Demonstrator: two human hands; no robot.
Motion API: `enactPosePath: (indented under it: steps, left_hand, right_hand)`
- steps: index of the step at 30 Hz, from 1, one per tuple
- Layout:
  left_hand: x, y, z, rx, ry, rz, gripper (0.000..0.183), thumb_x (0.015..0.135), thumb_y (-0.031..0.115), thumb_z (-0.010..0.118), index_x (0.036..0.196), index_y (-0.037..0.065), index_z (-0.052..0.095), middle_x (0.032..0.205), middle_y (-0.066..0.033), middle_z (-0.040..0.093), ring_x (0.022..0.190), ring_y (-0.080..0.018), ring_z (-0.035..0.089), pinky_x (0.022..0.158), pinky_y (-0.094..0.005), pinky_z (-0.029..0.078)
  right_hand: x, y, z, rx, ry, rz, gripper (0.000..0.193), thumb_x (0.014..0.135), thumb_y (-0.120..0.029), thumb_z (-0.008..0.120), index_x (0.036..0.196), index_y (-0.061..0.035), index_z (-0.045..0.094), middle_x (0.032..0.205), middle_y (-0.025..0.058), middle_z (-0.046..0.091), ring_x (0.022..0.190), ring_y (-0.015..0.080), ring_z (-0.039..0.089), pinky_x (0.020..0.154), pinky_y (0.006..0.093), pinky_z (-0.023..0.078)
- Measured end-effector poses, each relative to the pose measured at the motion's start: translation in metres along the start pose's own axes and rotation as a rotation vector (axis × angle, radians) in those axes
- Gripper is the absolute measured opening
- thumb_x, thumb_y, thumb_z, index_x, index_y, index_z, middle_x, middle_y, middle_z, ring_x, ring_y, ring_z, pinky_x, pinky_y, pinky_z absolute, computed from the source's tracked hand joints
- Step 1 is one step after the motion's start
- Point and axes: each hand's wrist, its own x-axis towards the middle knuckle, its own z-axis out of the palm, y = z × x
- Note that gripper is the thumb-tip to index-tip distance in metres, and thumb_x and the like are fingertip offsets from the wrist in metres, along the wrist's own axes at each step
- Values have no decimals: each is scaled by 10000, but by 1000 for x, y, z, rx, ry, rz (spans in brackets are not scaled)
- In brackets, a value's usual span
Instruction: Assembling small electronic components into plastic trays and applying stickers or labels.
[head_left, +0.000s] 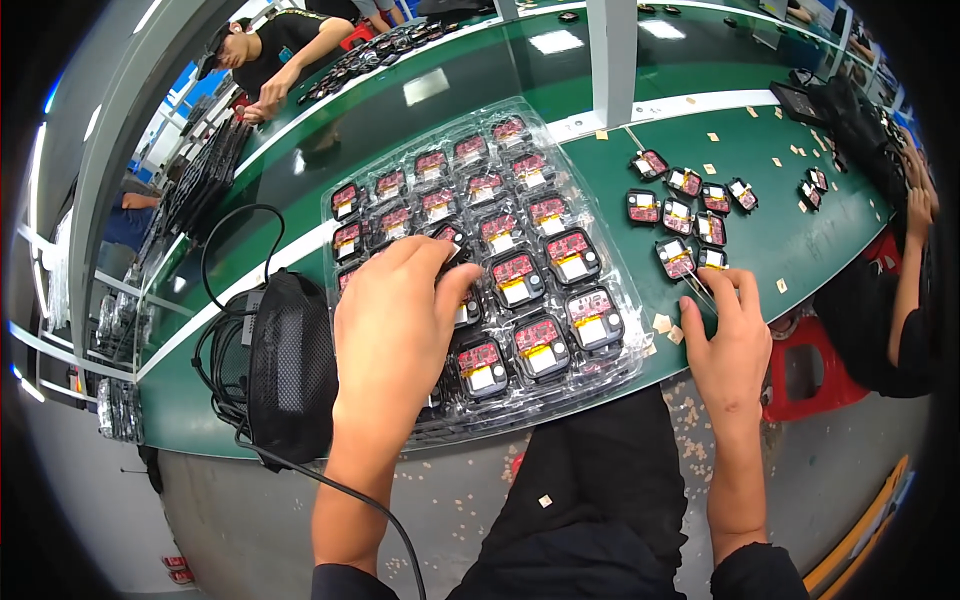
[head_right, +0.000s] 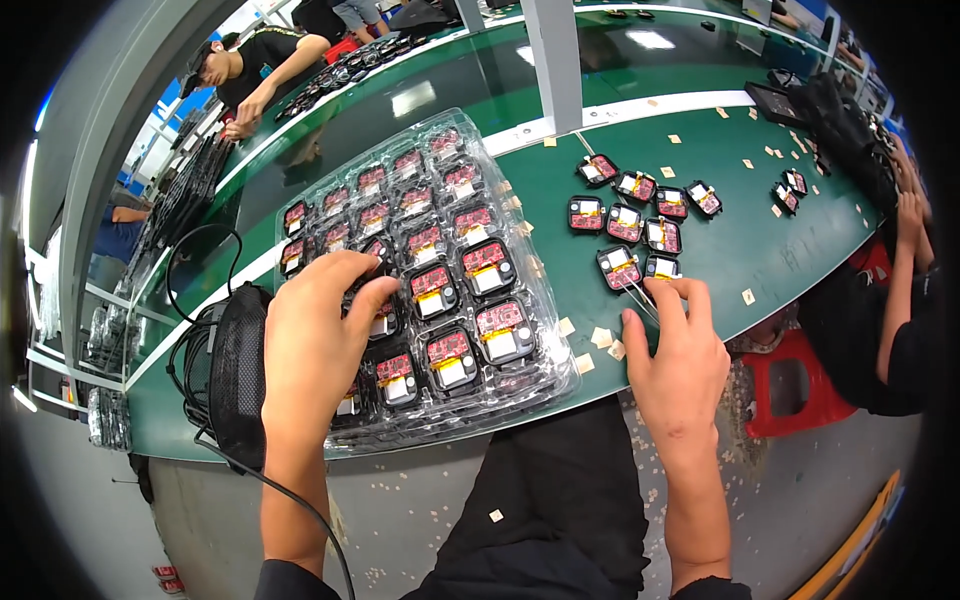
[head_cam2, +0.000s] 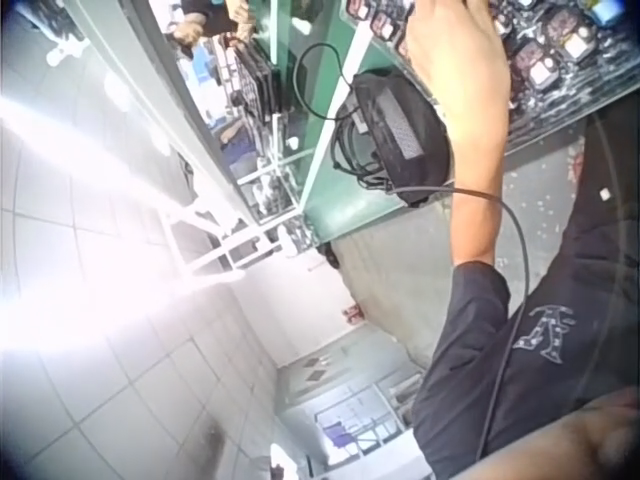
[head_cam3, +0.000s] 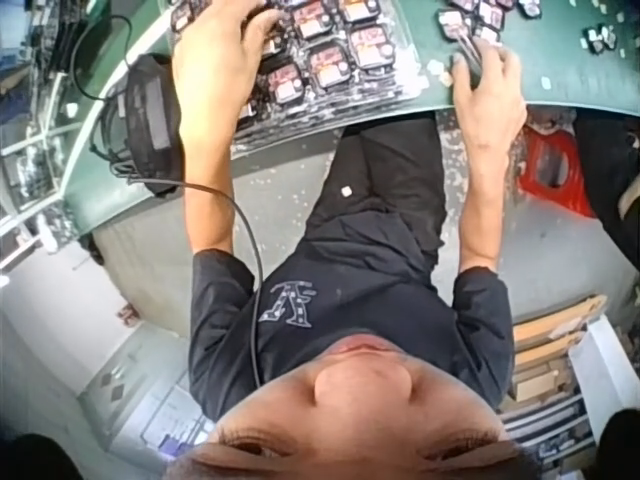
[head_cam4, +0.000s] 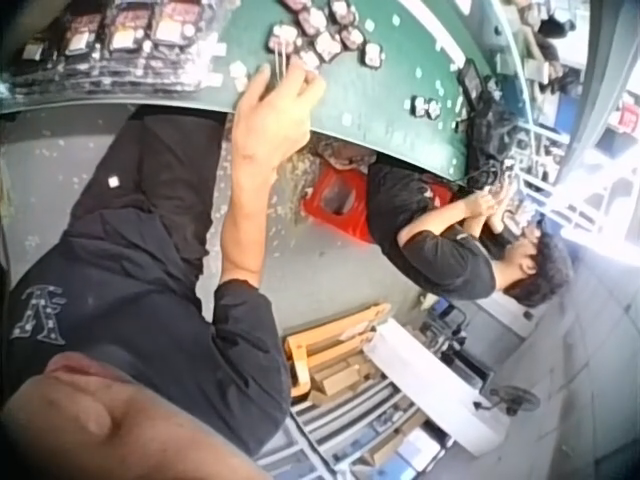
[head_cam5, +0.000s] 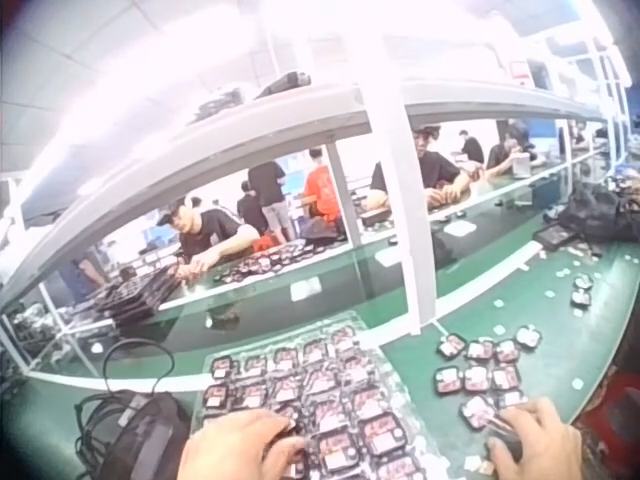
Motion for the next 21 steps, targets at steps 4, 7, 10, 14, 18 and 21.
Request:
enactPosePath:
  steps: [4,7,10,14,18,21]
  left_hand:
    - [-4,-7,2,153,88,121,194,899,119,724,1053,6,756,1127,-163,715,1049,-340,678,914,-418,524]
    - [-3,-8,-1,235,87,137,178,908,92,702,1056,19,766,1202,-152,700,1128,-345,648,969,-427,505]
    - [-2,-9,-3,188,63,102,169,892,86,696,1032,32,775,1193,-154,696,1131,-348,637,976,-439,495]
    - [-3,-12,-3,180,81,114,176,867,76,696,1017,38,780,1154,-162,701,1081,-346,649,947,-437,503]
    - [-1,-10,-7,169,27,63,178,887,69,715,1052,33,770,1199,-149,698,1098,-358,660,937,-411,522]
    - [-2,6,-4,98,184,128,239,836,15,739,1075,15,730,1172,-159,678,1049,-359,650,926,-438,517]
  right_hand:
    - [-1,2,1,24,14,-21,266,884,-138,757,1115,-48,658,1142,115,614,777,364,688,658,457,529]
    - [-1,0,0,30,9,4,260,878,-132,763,1101,-45,661,1140,125,613,760,365,684,648,454,528]
    - [-2,-2,-3,14,30,19,235,871,-129,767,1062,-44,659,1166,135,615,755,364,683,637,451,528]
    - [-2,-2,-3,3,25,44,189,861,-121,767,982,-45,644,1228,149,627,736,366,687,627,459,530]
    - [-2,3,-4,63,7,4,166,834,-85,757,931,-52,626,1218,156,654,742,386,691,639,461,541]
    - [-1,7,-6,91,37,-5,198,799,-27,757,907,-55,595,1171,151,671,760,403,689,652,460,549]
